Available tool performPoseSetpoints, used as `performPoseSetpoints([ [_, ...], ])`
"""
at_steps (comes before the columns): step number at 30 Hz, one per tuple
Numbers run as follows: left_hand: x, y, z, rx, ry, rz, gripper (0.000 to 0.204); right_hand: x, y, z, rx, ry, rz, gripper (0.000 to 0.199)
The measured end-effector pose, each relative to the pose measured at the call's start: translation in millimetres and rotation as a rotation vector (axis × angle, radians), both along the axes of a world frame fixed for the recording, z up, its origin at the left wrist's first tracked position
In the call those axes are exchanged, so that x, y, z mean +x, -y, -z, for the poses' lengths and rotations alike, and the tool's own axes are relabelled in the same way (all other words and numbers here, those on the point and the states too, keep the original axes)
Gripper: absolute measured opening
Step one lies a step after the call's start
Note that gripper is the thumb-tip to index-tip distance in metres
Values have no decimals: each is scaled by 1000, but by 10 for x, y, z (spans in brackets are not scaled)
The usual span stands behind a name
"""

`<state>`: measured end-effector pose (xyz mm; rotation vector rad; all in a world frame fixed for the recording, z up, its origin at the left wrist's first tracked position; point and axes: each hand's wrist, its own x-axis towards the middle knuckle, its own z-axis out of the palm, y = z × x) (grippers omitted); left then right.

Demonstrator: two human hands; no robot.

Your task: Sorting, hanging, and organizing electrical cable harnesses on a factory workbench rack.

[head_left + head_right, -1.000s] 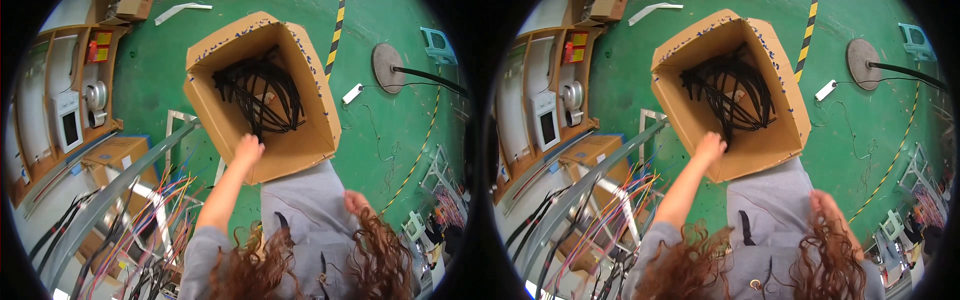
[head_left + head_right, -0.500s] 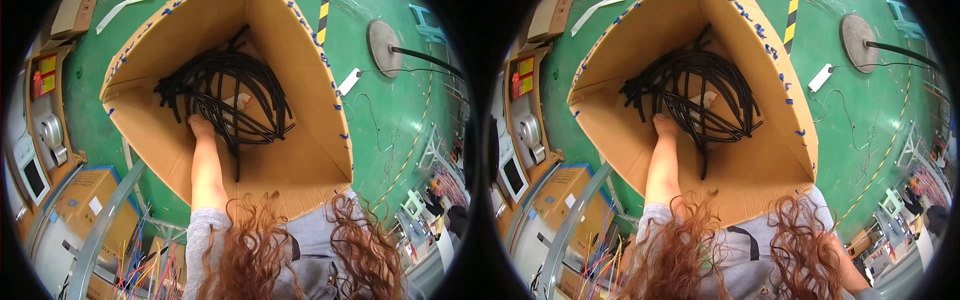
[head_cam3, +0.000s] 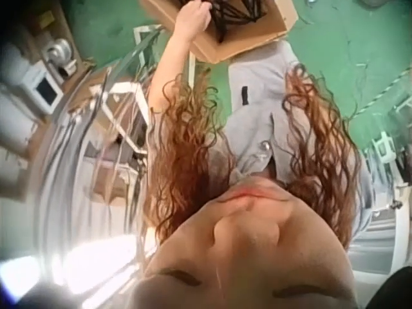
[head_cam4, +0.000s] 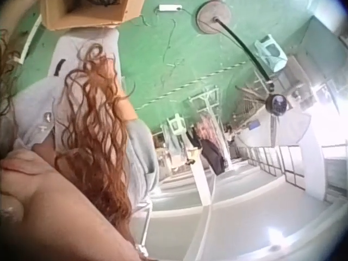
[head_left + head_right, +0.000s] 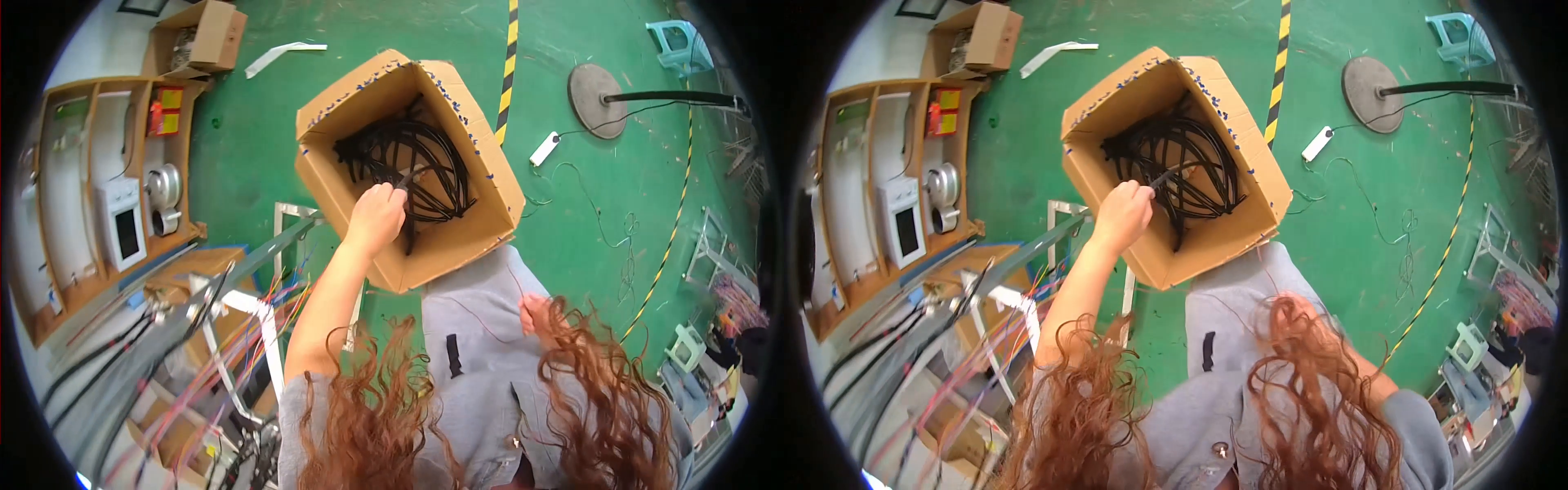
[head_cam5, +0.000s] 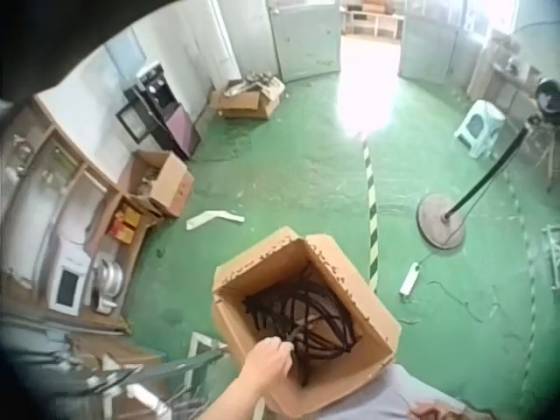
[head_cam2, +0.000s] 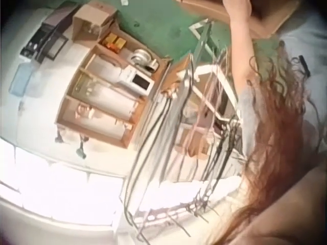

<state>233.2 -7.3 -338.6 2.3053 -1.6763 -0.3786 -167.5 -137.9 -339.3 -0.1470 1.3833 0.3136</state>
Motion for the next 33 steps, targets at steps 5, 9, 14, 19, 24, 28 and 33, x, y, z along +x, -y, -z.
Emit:
performPoseSetpoints([
  [5,-414,-486,-2096,-212,159,-237,16,680,189,-697,-258,433,-458,20],
  [9,-1096,-1332,-3241,-454,200,-642,13,1093,277,-1057,-266,578,-606,21],
  [14,-2131,-2214,-4267,-1096,506,-1148,11,1632,5,-1584,-413,788,-753,17],
  [19,-2863,-2804,-4730,-1649,36,-736,20,1961,-250,-1800,-972,805,-785,12],
  [24,-2697,-2596,-3922,-1133,-749,-1277,28,2138,-731,-2664,-1439,1568,-1073,12],
  [28,-2726,-2526,-3254,-1137,-1431,-963,25,2146,-1203,-3312,-1249,1916,-1402,15],
  [33,-2940,-2772,-3129,-1051,-1694,-994,46,2083,-1530,-3450,-1260,2049,-1522,15],
])
